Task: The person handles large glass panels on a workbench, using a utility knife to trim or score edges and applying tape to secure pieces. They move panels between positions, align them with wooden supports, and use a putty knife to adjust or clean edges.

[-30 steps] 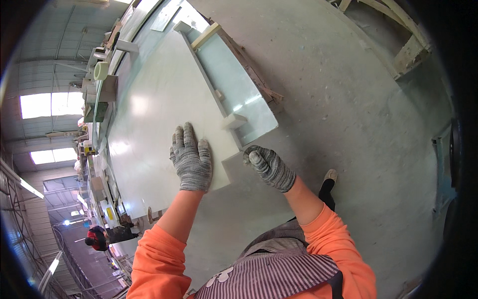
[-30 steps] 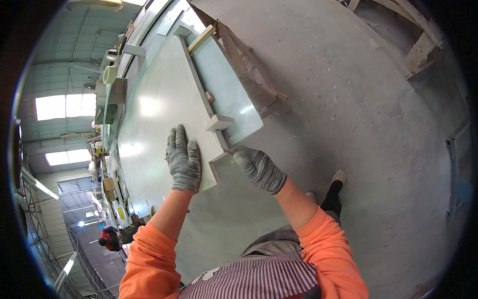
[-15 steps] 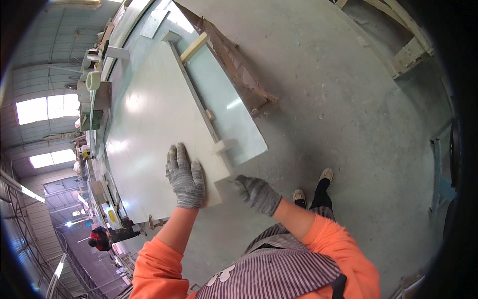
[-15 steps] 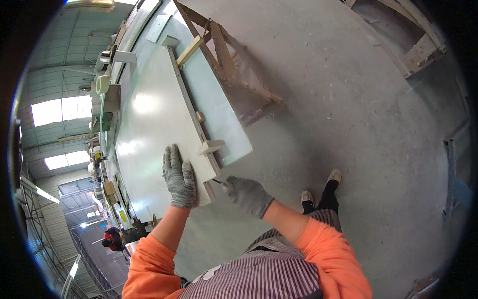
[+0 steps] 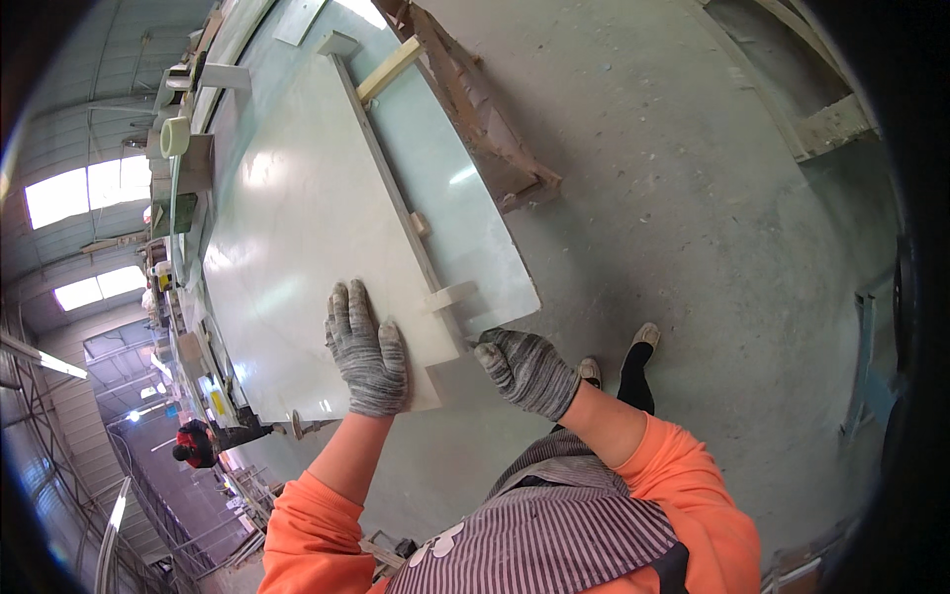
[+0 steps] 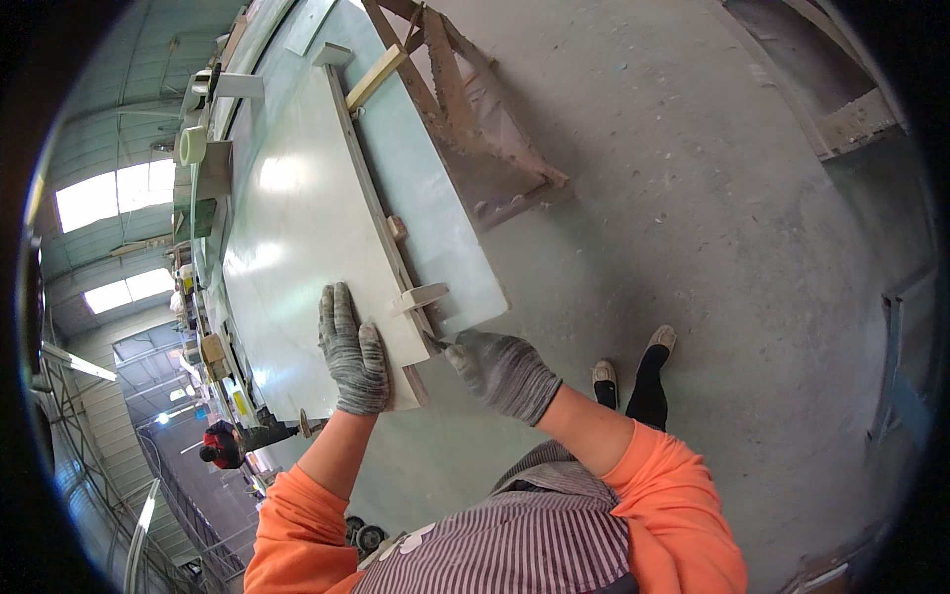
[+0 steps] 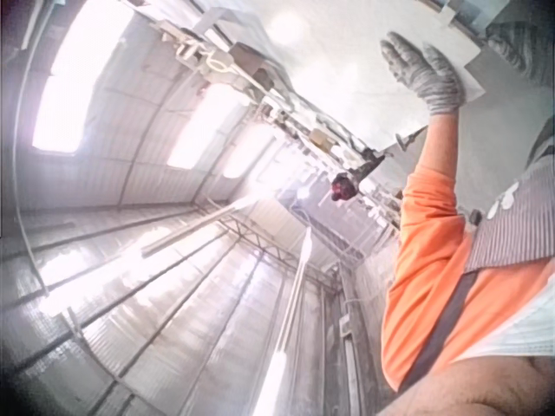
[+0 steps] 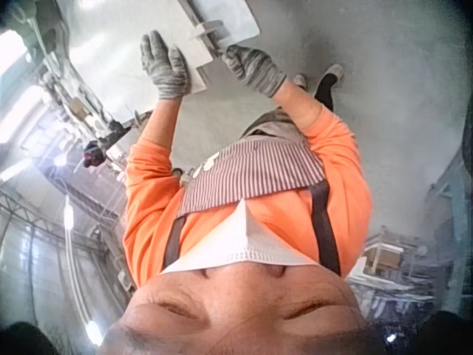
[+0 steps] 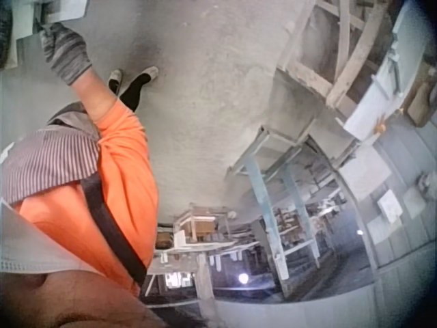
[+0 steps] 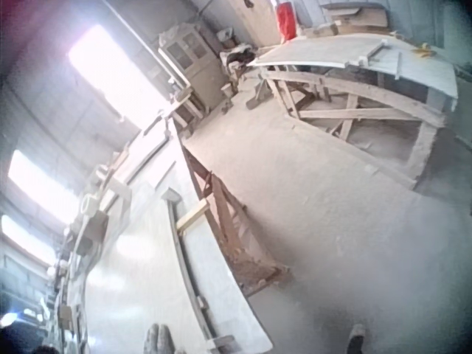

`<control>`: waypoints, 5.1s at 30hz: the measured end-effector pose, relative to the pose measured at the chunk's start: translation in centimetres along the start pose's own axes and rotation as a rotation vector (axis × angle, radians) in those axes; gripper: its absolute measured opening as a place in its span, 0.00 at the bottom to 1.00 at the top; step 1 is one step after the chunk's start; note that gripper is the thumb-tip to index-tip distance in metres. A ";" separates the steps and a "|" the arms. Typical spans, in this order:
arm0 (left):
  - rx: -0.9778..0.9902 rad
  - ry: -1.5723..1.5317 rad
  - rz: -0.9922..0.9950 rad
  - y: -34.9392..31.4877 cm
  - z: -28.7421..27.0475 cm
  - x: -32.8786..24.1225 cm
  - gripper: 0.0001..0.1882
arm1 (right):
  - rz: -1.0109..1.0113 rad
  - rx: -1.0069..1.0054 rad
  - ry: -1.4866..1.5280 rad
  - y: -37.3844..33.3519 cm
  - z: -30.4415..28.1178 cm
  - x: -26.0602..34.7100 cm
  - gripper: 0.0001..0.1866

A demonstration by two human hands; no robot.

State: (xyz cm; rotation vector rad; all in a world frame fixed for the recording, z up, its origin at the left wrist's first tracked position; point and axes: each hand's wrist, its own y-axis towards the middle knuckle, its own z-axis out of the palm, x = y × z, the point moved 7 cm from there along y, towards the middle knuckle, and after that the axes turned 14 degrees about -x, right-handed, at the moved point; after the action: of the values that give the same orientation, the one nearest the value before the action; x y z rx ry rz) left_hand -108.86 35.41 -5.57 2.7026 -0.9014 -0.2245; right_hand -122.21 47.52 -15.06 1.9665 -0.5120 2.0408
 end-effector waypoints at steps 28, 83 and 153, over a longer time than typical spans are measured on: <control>-0.020 0.002 0.017 0.0 0.0 0.1 0.32 | -0.035 -0.109 0.133 -0.8 1.0 0.6 0.25; 0.088 0.056 -0.047 0.4 -0.3 0.5 0.36 | 1.704 -0.064 0.468 -0.6 1.4 8.2 0.12; -0.916 -1.884 -1.254 15.6 7.0 -10.9 0.13 | 0.640 1.009 0.029 36.8 -17.9 15.9 0.17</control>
State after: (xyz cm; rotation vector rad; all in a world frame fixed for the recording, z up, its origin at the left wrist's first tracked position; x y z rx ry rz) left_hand -127.92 28.56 -6.67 1.0719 0.7900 -2.5896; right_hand -154.76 21.01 -2.18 2.4768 -0.0632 3.1598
